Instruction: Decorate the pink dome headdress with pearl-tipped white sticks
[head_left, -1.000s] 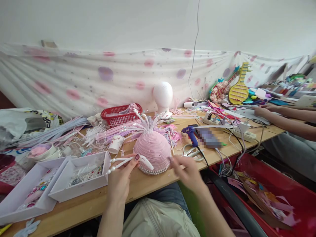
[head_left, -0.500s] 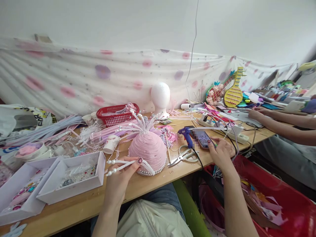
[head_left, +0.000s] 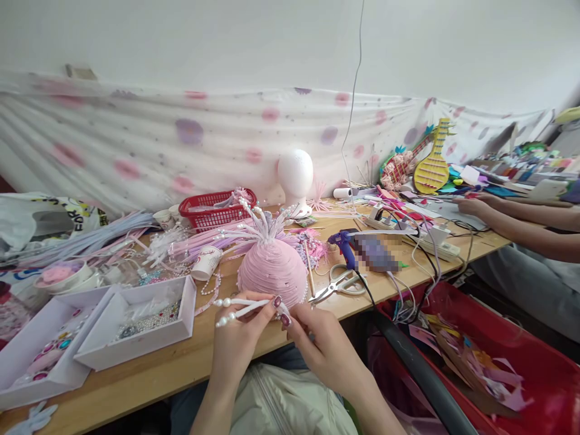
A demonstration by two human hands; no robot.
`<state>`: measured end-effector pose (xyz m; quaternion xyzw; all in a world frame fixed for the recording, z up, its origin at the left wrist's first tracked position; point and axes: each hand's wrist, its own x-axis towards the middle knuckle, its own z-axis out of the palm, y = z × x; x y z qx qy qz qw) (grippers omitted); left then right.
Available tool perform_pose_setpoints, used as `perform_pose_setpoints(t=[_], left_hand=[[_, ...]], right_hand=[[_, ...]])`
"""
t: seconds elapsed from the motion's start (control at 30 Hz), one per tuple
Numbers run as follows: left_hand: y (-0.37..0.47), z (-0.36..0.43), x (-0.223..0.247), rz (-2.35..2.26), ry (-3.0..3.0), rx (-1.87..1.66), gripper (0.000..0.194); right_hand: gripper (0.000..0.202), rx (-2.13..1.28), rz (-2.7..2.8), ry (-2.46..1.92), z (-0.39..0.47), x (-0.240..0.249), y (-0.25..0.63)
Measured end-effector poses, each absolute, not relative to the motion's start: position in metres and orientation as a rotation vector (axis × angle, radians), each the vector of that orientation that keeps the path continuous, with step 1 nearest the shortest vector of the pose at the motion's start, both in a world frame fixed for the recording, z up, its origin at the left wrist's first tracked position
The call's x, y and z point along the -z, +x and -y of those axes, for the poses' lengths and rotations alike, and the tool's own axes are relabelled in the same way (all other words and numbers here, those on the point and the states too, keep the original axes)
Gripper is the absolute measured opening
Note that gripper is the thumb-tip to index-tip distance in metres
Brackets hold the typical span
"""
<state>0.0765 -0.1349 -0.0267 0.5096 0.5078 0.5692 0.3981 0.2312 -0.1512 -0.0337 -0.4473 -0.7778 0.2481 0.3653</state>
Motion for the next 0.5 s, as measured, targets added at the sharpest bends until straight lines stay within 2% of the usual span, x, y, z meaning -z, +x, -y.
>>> perform_pose_setpoints(t=[0.13, 0.27, 0.37, 0.5], left_hand=[[0.077, 0.13, 0.034, -1.185, 1.171, -1.426, 0.025], [0.081, 0.127, 0.04, -1.14, 1.023, -1.46, 0.034], [0.085, 0.127, 0.043, -1.164, 0.972, -1.552, 0.035], [0.087, 0.125, 0.045, -1.219, 0.959, -1.657, 0.035]], right_hand=[[0.034, -0.639, 1.961, -1.194, 0.148, 0.041, 0.237], [0.041, -0.62, 1.898, -1.229, 0.145, 0.046, 0.238], [0.047, -0.665, 1.817, -1.227, 0.145, 0.049, 0.233], [0.044, -0.814, 1.773, -1.147, 0.147, 0.051, 0.224]])
